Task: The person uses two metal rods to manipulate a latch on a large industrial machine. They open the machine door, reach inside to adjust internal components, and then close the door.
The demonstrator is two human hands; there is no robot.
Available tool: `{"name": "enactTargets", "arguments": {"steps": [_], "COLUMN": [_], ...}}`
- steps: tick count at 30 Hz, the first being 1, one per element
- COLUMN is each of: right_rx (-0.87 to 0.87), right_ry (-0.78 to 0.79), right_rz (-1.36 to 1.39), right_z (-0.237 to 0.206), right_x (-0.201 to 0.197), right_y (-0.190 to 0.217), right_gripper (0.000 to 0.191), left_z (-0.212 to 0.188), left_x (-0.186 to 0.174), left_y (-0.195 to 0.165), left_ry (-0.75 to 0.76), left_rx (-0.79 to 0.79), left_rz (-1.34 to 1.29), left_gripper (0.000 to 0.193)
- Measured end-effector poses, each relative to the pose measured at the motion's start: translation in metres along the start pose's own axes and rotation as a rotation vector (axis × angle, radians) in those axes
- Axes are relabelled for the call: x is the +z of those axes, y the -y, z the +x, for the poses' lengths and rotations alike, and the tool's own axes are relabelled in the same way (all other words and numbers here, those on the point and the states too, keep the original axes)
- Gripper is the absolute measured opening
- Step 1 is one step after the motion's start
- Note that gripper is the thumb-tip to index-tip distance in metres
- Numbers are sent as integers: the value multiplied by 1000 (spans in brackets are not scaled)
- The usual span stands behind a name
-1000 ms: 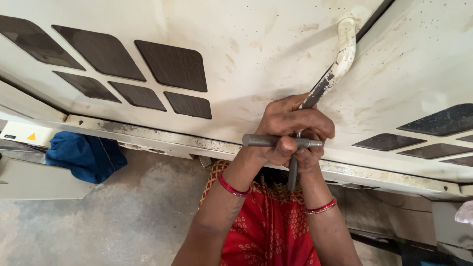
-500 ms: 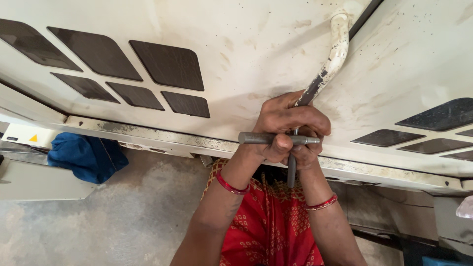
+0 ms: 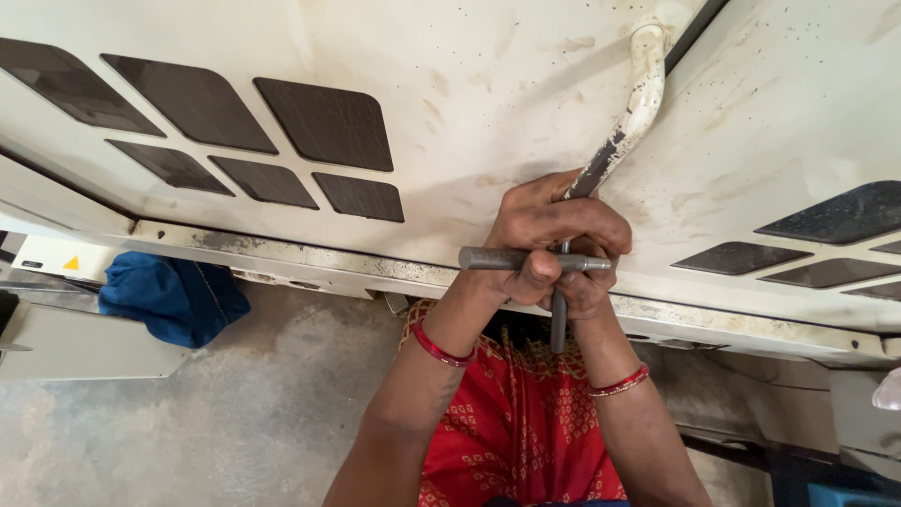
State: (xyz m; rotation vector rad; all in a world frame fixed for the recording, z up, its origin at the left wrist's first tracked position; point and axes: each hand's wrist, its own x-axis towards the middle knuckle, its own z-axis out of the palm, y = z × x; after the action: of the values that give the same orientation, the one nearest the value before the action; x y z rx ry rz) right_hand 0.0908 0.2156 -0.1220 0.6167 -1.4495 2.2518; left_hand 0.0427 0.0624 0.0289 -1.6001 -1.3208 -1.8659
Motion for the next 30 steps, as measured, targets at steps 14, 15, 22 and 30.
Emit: {"name": "enactTargets", "arguments": {"steps": [14,15,22,30], "right_rx": [-38,-27,-74,-62], "right_ry": [-41,-46,-30,14], "right_rz": [-201,-199,-230,-112], "right_z": [1,-1,-5,-7], "right_x": [0,-1,-3,-9], "right_y": [5,5,1,-7], "right_gripper": [61,63,58,63], "left_z": [3,3,0,-2], "left_x": [-2,-2,-3,0], "left_y": [-2,-2,-2,-1], "left_ry": [22,23,30,9], "left_rx": [-13,-11,-19,-38], "left_rz": [-84,-67,-18,-41], "left_gripper": [87,86,85,86]}}
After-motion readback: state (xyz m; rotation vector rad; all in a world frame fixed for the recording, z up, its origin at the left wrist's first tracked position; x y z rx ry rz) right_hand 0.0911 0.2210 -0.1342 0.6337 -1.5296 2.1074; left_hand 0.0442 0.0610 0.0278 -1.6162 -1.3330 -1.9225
